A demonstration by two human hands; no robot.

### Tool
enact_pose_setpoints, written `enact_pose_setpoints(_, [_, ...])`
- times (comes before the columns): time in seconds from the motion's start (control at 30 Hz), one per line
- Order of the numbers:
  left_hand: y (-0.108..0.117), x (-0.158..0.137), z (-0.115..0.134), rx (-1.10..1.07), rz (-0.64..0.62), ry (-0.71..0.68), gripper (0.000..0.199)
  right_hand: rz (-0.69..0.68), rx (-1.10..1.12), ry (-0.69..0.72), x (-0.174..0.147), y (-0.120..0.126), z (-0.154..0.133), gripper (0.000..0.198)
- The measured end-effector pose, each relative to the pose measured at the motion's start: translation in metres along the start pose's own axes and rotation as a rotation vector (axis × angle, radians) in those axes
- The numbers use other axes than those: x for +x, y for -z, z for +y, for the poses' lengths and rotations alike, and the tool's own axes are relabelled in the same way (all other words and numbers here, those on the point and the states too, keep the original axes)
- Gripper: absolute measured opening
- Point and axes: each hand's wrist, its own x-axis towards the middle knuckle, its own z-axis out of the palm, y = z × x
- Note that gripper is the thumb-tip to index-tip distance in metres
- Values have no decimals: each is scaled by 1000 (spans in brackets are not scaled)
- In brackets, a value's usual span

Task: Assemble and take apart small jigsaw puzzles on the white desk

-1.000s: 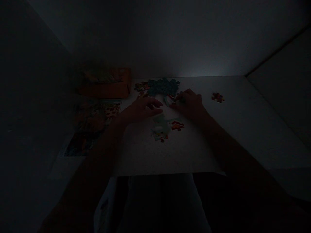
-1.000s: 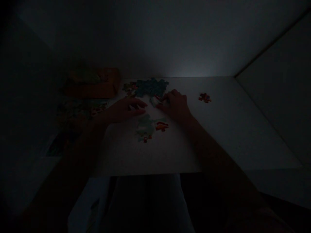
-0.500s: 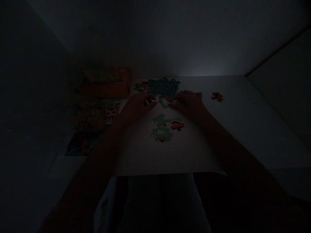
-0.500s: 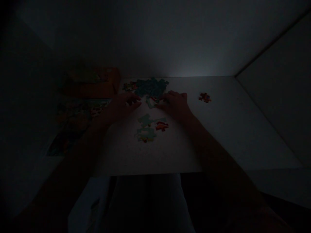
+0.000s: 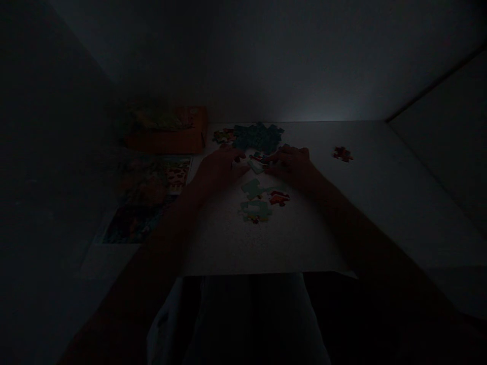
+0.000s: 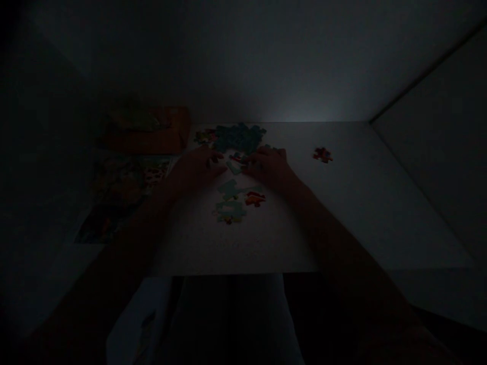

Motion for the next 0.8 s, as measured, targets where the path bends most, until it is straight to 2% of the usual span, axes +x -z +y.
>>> enact_pose_setpoints(0.17, [-16, 0, 10, 46, 33, -32, 54, -14, 74, 68, 1, -5, -2, 30])
enact_pose_setpoints(0.3, [-17, 0, 13, 14, 37, -22, 65, -20, 46, 77, 2, -5, -5, 33])
enact_pose_setpoints(0.43, [-8, 2, 11, -91, 135, 112, 54, 9, 185, 50, 2, 7, -4, 46])
enact_pose_setpoints(0.57, [2, 3, 5, -169, 226, 152, 54, -110, 431, 139, -1, 16, 0, 61])
enact_pose_setpoints(0.63, [4, 3, 3, -179, 235, 166, 53, -96, 376, 123, -2, 13, 1, 58])
enact_pose_setpoints(0.73, [3, 3, 4, -154, 203, 162, 50, 27, 134, 20, -3, 2, -1, 51])
enact_pose_setpoints(0.8, [1, 3, 5, -118, 181, 145, 47, 87, 24, -29, -3, -8, -3, 55])
